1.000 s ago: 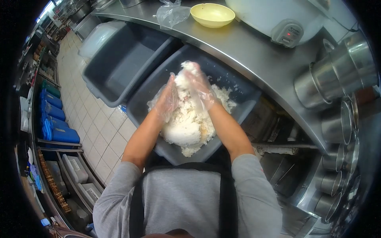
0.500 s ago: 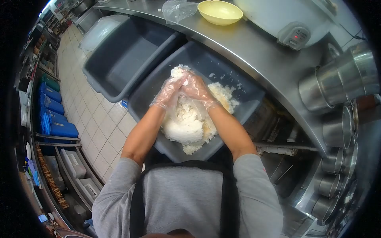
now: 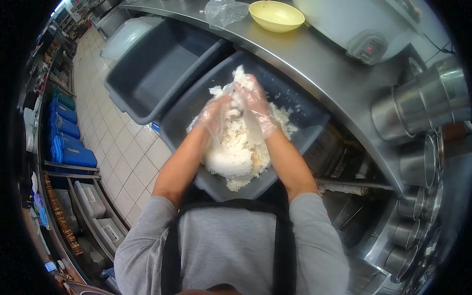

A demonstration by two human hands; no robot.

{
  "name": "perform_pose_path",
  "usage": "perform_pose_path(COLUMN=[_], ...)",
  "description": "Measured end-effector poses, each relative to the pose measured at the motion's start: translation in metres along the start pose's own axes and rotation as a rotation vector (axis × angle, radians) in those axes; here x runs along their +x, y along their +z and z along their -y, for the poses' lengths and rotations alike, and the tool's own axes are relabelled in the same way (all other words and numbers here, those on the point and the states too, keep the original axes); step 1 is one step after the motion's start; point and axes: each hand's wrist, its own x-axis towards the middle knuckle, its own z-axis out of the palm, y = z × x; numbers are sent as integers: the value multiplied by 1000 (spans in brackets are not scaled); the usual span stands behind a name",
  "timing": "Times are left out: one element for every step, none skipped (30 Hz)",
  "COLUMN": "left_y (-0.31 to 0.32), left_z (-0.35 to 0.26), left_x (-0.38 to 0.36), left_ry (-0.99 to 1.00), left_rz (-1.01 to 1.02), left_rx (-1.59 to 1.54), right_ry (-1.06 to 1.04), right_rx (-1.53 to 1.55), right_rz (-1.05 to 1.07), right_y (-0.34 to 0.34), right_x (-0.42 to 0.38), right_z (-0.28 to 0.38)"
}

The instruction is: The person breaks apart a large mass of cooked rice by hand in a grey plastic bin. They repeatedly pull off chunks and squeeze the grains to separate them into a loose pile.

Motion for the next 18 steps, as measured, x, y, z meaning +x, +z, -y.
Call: perform_pose_path(left_y=[18,16,11,7,7,6,5,4,9,5,1,0,6,6,5,6,8,9], left_z=[-8,-9,-8,-8,-11,-15,-22,-27,-29,-25,-18,-16,-19,-17,-12,-11,-12,-12], left_x=[-15,-13,-11,-10,-12,-13,-15,-17,-17,-16,-12,-8,-18,-15,-13,-14,-15,-17], left_ry=[-45,-41,-5,32,28,29,69,108,150,141,77,20,19,18,17,15,12,48], left_rz=[-30,-33,89,210,108,105,134,164,88,88,25,-33,-28,-25,-35,-46,-45,-2], left_rx=[-105,-107,-209,-309,-303,-306,-351,-393,-326,-321,-308,-295,-254,-257,-240,-222,-220,-174], right_ry=[-13,-12,96,203,162,120,3,-122,-11,-6,-65,-98,-132,-151,-165,-160,-112,-65], right_rx=[-47,-48,-179,-309,-315,-315,-656,-993,-1137,-1131,-997,-934,-871,-1015,-1157,-1157,-1174,-1189], right_rz=[37,42,8,-26,73,171,241,307,320,313,275,254,235,203,171,171,149,125], right_y=[1,10,21,29,24,19,23,27,29,21,3,0,-3,3,10,13,15,16], right_x=[3,-3,-14,-20,-15,-11,-11,-11,-12,-10,-4,-2,1,-4,-9,-11,-11,-10], right_z=[5,13,19,21,6,-9,-6,-3,1,-18,-50,-53,-55,-38,-23,-14,-6,-3])
